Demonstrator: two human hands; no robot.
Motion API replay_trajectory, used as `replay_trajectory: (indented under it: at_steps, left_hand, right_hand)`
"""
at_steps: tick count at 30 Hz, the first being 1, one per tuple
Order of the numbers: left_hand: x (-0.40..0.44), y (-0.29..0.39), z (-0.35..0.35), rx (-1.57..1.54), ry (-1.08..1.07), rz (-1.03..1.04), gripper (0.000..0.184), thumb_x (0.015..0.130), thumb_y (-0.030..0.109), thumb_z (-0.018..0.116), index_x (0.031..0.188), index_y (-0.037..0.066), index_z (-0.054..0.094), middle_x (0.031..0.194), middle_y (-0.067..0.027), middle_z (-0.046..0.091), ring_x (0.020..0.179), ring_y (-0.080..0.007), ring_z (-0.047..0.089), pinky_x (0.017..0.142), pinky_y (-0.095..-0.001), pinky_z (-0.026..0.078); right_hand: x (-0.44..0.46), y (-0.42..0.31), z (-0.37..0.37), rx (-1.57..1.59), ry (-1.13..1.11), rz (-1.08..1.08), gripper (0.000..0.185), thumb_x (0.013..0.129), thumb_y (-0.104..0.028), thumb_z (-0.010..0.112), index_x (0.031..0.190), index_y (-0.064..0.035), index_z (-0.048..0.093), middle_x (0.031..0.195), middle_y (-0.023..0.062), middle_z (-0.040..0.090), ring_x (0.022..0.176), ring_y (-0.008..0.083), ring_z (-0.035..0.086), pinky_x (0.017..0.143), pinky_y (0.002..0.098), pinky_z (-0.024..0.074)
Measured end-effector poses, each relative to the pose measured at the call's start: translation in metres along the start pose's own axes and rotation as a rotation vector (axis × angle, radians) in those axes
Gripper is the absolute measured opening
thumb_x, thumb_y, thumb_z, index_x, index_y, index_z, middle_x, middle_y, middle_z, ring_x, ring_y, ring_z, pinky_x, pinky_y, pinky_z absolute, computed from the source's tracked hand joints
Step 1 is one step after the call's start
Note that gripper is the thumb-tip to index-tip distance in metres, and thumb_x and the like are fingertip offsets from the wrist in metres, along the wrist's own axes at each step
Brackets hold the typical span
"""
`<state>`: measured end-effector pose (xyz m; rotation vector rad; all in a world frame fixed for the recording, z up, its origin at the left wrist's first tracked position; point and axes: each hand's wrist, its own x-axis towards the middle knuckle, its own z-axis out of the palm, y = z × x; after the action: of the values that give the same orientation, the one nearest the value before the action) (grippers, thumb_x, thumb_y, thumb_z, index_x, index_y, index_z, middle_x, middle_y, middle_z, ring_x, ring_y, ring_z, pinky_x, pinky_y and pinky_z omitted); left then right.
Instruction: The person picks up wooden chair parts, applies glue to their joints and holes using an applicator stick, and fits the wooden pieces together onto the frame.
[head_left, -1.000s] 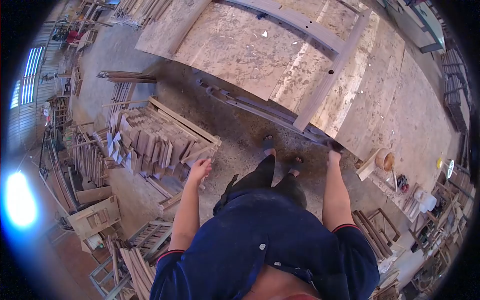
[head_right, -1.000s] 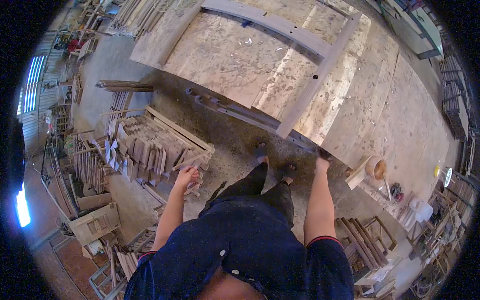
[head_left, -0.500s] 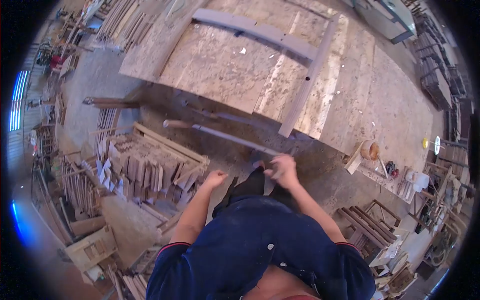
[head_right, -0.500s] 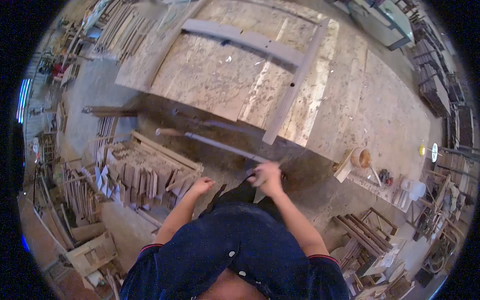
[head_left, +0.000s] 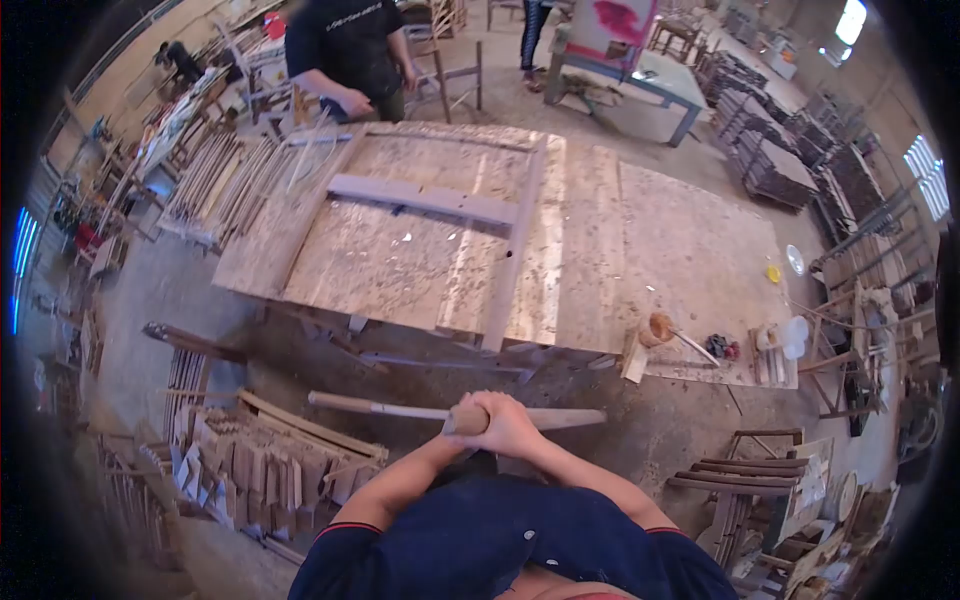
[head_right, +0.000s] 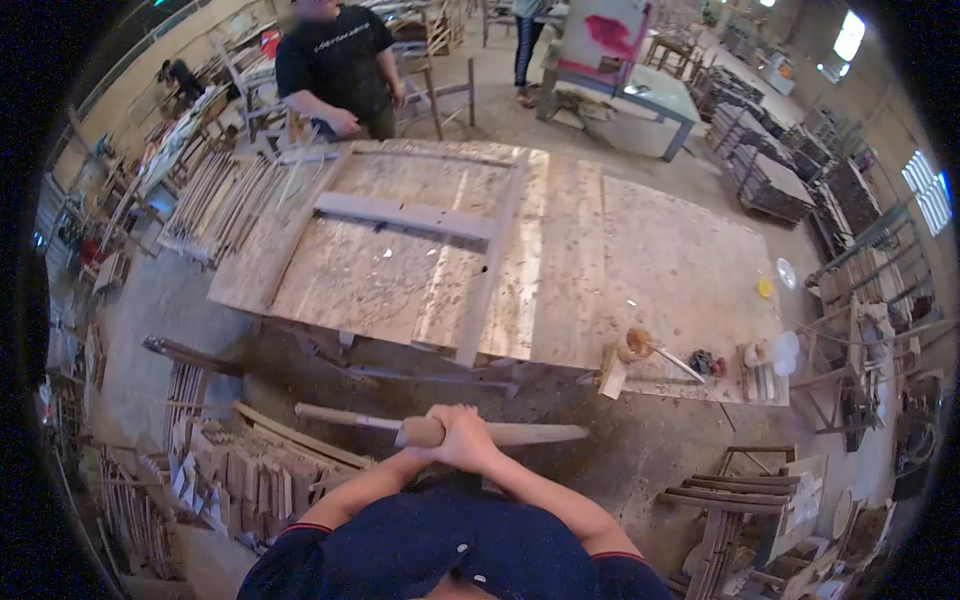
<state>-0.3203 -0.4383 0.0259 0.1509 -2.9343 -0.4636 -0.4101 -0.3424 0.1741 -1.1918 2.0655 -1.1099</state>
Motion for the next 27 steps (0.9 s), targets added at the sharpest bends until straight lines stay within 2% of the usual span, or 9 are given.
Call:
replay_trajectory:
  at_steps: [3,11,15,18,20,22,24,26,27]
  left_hand:
    - [0.005,0.036,0.022,-0.224,-0.164,0.060,0.052,0.071,0.032,0.068,0.113,0.007,0.051,0.113,-0.0104,0.053,0.100,-0.0196,0.052,0.082,-0.0335,0.043]
    - [0.005,0.189,0.054,-0.901,-0.738,0.138,0.042,0.074,0.026,0.067,0.108,0.006,0.054,0.102,-0.0075,0.056,0.091,-0.0154,0.053,0.078,-0.0304,0.044]
    - [0.005,0.247,0.055,-1.183,-0.856,0.107,0.037,0.076,0.023,0.067,0.105,0.005,0.056,0.097,-0.0060,0.058,0.087,-0.0132,0.053,0.076,-0.0289,0.044]
    - [0.015,0.277,0.045,-1.289,-0.751,0.102,0.033,0.077,0.021,0.067,0.103,0.004,0.057,0.093,-0.0049,0.059,0.084,-0.0116,0.053,0.075,-0.0277,0.044]
    - [0.023,0.291,0.006,-1.251,-0.567,0.166,0.030,0.078,0.019,0.066,0.102,0.004,0.057,0.090,-0.0041,0.060,0.082,-0.0106,0.053,0.074,-0.0269,0.044]
    - [0.032,0.304,-0.040,-1.169,-0.337,0.283,0.024,0.082,0.019,0.063,0.098,0.004,0.058,0.078,-0.0035,0.061,0.071,-0.0072,0.051,0.066,-0.0259,0.045]
    - [0.042,0.306,-0.082,-1.396,-0.393,0.274,0.019,0.085,0.012,0.059,0.101,0.003,0.057,0.087,0.0005,0.058,0.077,-0.0048,0.048,0.067,-0.0210,0.043]
    - [0.056,0.307,-0.116,-1.631,-0.329,0.318,0.019,0.087,0.013,0.056,0.103,0.003,0.056,0.092,0.0010,0.059,0.081,-0.0050,0.050,0.073,-0.0211,0.042]
    - [0.060,0.308,-0.129,-1.753,-0.298,0.337,0.019,0.088,0.014,0.054,0.104,0.003,0.056,0.095,0.0013,0.059,0.083,-0.0051,0.051,0.075,-0.0212,0.042]
  right_hand:
    - [-0.048,-0.034,-0.030,-0.051,-0.013,0.027,0.054,0.058,-0.052,0.074,0.084,-0.0074,0.058,0.076,0.0132,0.061,0.078,0.0324,0.059,0.069,0.0397,0.0446]
    - [-0.156,-0.089,-0.096,-0.101,0.090,0.114,0.056,0.062,-0.038,0.076,0.104,-0.0059,0.057,0.094,0.0127,0.061,0.088,0.0288,0.059,0.077,0.0350,0.0451]
    - [-0.203,-0.092,-0.117,-0.157,0.373,-0.352,0.051,0.068,-0.023,0.074,0.110,-0.0029,0.056,0.113,0.0132,0.052,0.104,0.0280,0.050,0.087,0.0361,0.0400]
    - [-0.265,-0.096,-0.130,0.208,0.364,-0.371,0.042,0.073,-0.020,0.070,0.108,-0.0015,0.056,0.110,0.0137,0.055,0.103,0.0259,0.052,0.087,0.0347,0.0421]
    - [-0.316,-0.055,-0.120,0.645,0.143,-0.176,0.037,0.076,-0.018,0.067,0.104,0.0027,0.057,0.102,0.0121,0.059,0.100,0.0219,0.055,0.086,0.0317,0.0430]
    - [-0.366,0.015,-0.087,0.842,0.182,0.170,0.032,0.080,-0.020,0.064,0.101,0.0044,0.058,0.092,0.0106,0.061,0.089,0.0186,0.059,0.082,0.0304,0.0448]
    - [-0.418,0.090,-0.040,0.767,0.398,0.647,0.034,0.082,-0.027,0.062,0.098,0.0036,0.060,0.087,0.0101,0.062,0.083,0.0196,0.060,0.079,0.0314,0.0457]
    - [-0.476,0.145,0.003,0.904,0.673,1.078,0.052,0.083,-0.042,0.058,0.112,0.0014,0.051,0.104,0.0175,0.057,0.098,0.0254,0.055,0.087,0.0399,0.0423]
    - [-0.492,0.147,0.011,1.032,0.884,1.035,0.060,0.081,-0.046,0.058,0.117,0.0001,0.046,0.110,0.0183,0.052,0.102,0.0257,0.052,0.088,0.0404,0.0410]
